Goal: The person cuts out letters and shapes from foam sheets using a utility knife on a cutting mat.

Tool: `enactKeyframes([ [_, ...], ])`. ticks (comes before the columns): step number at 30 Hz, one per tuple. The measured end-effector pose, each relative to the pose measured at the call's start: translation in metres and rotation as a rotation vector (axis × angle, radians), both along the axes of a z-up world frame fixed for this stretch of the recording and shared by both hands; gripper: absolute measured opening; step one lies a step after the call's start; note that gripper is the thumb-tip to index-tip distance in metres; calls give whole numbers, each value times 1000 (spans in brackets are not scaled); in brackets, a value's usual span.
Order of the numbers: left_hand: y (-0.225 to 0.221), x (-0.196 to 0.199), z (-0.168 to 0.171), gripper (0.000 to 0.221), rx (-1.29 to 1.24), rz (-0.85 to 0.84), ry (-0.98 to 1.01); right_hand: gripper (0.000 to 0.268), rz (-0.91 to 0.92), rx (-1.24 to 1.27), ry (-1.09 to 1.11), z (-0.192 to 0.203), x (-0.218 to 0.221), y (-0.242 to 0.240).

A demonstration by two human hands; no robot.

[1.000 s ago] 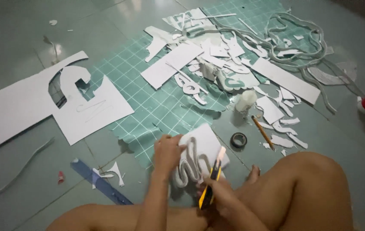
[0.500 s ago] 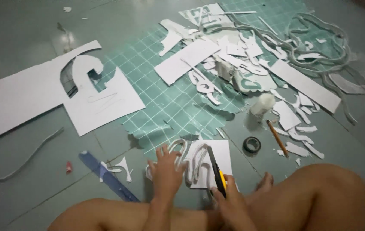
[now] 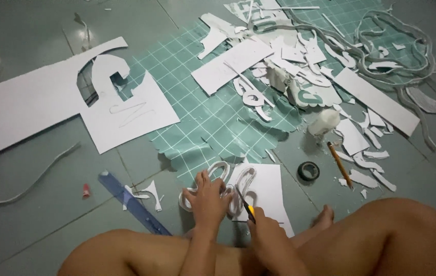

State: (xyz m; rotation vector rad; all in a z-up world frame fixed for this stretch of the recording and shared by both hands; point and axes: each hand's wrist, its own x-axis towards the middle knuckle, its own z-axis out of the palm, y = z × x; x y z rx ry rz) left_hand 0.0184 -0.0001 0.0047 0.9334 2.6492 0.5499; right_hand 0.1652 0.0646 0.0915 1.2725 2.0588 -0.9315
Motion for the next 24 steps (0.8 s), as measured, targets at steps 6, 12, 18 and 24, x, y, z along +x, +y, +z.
enactKeyframes([
  [6, -1, -1, 2, 33, -10, -12, 38, 27, 56, 128, 121, -31, 9, -3],
  [12, -4, -3, -4, 35, 2, -56, 5, 23, 92, 124, 110, -19, 4, -3],
  [18, -5, 0, -13, 74, -100, -140, 74, 26, 92, 220, 114, -44, 10, 3],
  [24, -11, -5, -5, 87, -159, -255, 4, 24, 98, 162, -9, -5, -8, 1],
])
